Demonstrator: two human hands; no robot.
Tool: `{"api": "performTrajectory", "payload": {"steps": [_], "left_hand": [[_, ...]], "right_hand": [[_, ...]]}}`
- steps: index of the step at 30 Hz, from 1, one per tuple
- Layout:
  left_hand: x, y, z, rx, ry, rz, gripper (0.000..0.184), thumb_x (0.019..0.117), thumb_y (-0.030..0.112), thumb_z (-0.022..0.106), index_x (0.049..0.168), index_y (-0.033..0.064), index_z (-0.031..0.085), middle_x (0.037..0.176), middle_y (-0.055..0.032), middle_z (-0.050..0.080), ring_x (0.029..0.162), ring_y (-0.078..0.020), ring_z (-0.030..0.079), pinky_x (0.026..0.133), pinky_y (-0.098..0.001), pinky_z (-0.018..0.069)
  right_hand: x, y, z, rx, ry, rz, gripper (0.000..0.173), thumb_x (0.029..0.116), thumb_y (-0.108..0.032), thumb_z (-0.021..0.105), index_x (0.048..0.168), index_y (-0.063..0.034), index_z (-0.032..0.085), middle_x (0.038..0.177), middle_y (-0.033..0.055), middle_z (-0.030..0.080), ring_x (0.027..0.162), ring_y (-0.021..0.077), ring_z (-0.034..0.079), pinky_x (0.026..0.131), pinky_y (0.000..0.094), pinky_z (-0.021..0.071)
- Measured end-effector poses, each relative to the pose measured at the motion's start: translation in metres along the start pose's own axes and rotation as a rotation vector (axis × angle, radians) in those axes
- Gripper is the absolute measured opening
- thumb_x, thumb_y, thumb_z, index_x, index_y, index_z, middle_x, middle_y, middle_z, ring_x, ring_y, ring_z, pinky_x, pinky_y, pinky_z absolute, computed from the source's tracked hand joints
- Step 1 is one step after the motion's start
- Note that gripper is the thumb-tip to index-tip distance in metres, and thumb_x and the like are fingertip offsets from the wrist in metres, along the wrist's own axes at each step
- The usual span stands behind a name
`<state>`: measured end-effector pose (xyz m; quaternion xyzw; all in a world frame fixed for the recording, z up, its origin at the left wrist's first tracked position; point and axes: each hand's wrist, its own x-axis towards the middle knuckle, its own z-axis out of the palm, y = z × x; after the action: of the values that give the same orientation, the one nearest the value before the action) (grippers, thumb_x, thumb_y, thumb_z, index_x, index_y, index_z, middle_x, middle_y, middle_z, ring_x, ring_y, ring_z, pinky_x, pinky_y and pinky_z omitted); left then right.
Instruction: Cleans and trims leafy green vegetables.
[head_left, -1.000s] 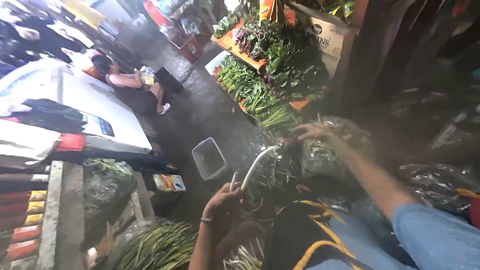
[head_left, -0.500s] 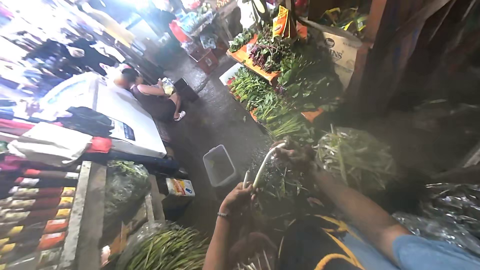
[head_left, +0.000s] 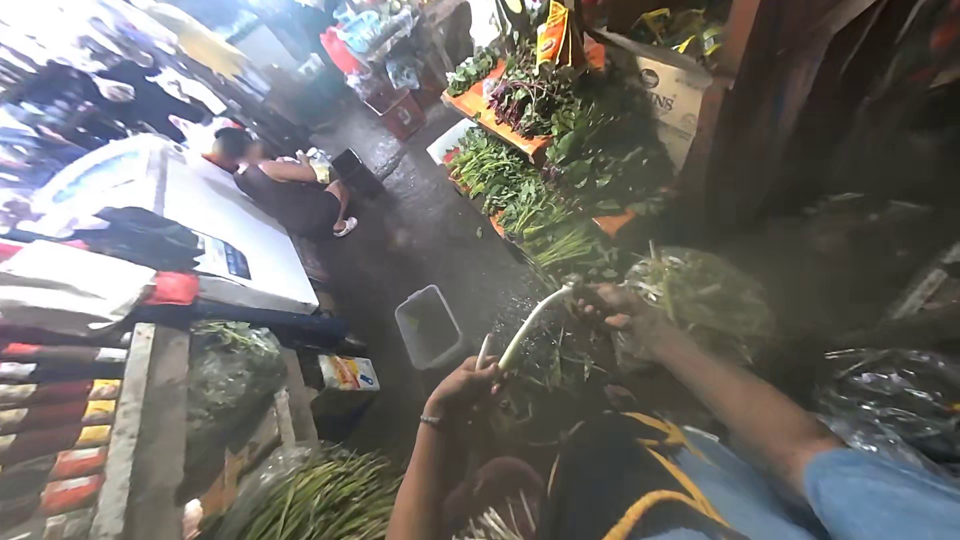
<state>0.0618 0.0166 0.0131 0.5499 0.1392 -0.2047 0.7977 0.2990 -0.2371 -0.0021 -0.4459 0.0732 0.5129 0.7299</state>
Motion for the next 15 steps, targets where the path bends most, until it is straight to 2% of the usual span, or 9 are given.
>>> {"api": "performTrajectory", "payload": {"steps": [1,4,6,7,9,12,14,15], "left_hand": [[-0.002,0.000,-0.002,-0.006,-0.007,-0.003,0.014,0.0942,0.026,0.067,0.098,0.0130,0.071,0.082,0.0036,0.070,0.065,-0.0024,0.063,0.061,-0.0181,0.0542],[-0.010,-0.007,-0.013,-0.018,-0.028,-0.003,0.018,0.0911,0.030,0.073,0.098,0.0134,0.073,0.081,0.0034,0.070,0.066,-0.0025,0.064,0.061,-0.0182,0.0546],[-0.018,-0.012,-0.018,-0.046,0.011,0.002,0.018,0.0887,0.029,0.076,0.096,0.0134,0.074,0.081,0.0027,0.071,0.066,-0.0032,0.065,0.062,-0.0185,0.0552],[-0.022,-0.014,-0.020,-0.069,0.038,0.012,0.017,0.0876,0.029,0.077,0.095,0.0138,0.074,0.082,0.0022,0.071,0.066,-0.0036,0.066,0.063,-0.0188,0.0562],[-0.027,-0.019,-0.023,-0.119,0.084,0.040,0.017,0.0875,0.028,0.079,0.094,0.0133,0.073,0.084,0.0003,0.072,0.069,-0.0053,0.067,0.065,-0.0201,0.0575],[-0.027,-0.018,-0.020,-0.152,0.178,0.092,0.019,0.0885,0.028,0.077,0.094,0.0110,0.072,0.085,-0.0015,0.072,0.069,-0.0064,0.068,0.065,-0.0211,0.0585],[-0.025,-0.013,-0.017,-0.144,0.283,0.123,0.025,0.0877,0.031,0.079,0.099,0.0098,0.070,0.086,-0.0013,0.073,0.071,-0.0065,0.069,0.065,-0.0215,0.0589],[-0.024,-0.010,-0.016,-0.136,0.351,0.132,0.024,0.0887,0.030,0.076,0.101,0.0103,0.068,0.088,-0.0006,0.074,0.072,-0.0063,0.070,0.065,-0.0216,0.0587]], "right_hand": [[0.002,-0.001,-0.008,0.070,0.019,-0.009,0.019,0.1081,-0.008,0.038,0.107,-0.0051,0.057,0.071,-0.0007,0.060,0.051,0.0022,0.054,0.046,0.0147,0.0462],[-0.001,-0.014,-0.033,0.473,0.077,-0.069,0.034,0.1080,-0.014,0.031,0.084,-0.0083,0.055,0.057,-0.0043,0.053,0.042,-0.0013,0.047,0.040,0.0114,0.0392],[0.001,-0.025,-0.064,0.662,0.095,-0.191,0.027,0.1083,-0.020,0.034,0.092,-0.0106,0.054,0.064,-0.0049,0.054,0.046,-0.0012,0.052,0.043,0.0105,0.0446],[0.003,-0.030,-0.078,0.597,0.172,-0.269,0.022,0.1083,-0.018,0.037,0.097,-0.0110,0.055,0.067,-0.0051,0.055,0.049,-0.0014,0.052,0.045,0.0106,0.0458],[0.005,-0.036,-0.100,0.212,0.448,-0.380,0.011,0.1039,-0.008,0.052,0.107,-0.0062,0.062,0.076,-0.0014,0.061,0.054,0.0022,0.053,0.050,0.0157,0.0473],[0.011,-0.034,-0.142,-0.424,0.692,-0.373,0.033,0.0949,0.002,0.064,0.127,0.0014,0.061,0.097,0.0109,0.064,0.072,0.0129,0.058,0.067,0.0298,0.0525],[0.013,-0.037,-0.165,-0.785,0.749,-0.314,0.036,0.0951,-0.003,0.067,0.130,0.0048,0.062,0.117,0.0268,0.065,0.097,0.0326,0.064,0.087,0.0497,0.0534],[0.012,-0.040,-0.169,-0.916,0.755,-0.280,0.036,0.0971,-0.009,0.068,0.130,0.0060,0.063,0.125,0.0333,0.062,0.113,0.0443,0.062,0.098,0.0608,0.0481]]}}
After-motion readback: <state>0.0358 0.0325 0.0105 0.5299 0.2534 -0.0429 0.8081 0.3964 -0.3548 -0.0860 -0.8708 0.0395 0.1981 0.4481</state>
